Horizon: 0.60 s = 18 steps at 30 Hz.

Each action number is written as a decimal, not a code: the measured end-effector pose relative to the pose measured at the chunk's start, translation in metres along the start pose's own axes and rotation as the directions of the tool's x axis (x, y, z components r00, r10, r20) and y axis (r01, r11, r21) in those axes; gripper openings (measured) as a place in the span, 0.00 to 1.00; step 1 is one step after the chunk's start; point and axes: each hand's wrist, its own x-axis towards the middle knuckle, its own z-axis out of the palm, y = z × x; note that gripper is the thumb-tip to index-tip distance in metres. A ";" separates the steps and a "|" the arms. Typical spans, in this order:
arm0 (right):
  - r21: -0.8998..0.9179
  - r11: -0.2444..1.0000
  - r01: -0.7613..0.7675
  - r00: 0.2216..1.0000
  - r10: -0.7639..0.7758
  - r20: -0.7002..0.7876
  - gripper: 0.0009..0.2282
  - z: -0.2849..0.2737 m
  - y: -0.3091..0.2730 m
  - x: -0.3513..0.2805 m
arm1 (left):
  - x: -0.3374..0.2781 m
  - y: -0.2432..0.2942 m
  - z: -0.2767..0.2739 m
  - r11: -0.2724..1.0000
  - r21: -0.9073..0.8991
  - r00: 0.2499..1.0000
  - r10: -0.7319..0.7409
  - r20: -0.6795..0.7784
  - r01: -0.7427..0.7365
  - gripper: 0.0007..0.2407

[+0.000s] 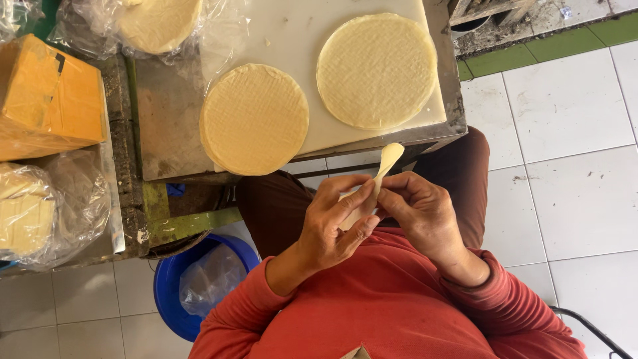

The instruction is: The person separates thin sheets of dough from a stack on a cutting board by hand, lifting each layer one at a time and placing them into a new stack.

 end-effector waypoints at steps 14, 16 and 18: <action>-0.544 0.685 0.484 0.868 -0.456 0.199 0.05 0.033 -0.016 0.009 | -0.001 0.014 -0.028 0.709 -0.447 0.797 -0.604 0.014 0.546 0.06; -0.530 0.691 0.491 0.866 -0.455 0.209 0.04 0.033 -0.015 0.010 | -0.003 0.012 -0.028 0.703 -0.416 0.775 -0.632 0.007 0.577 0.05; -0.505 0.723 0.472 0.879 -0.431 0.205 0.04 0.032 -0.010 0.010 | -0.006 0.010 -0.025 0.696 -0.414 0.764 -0.645 -0.003 0.586 0.05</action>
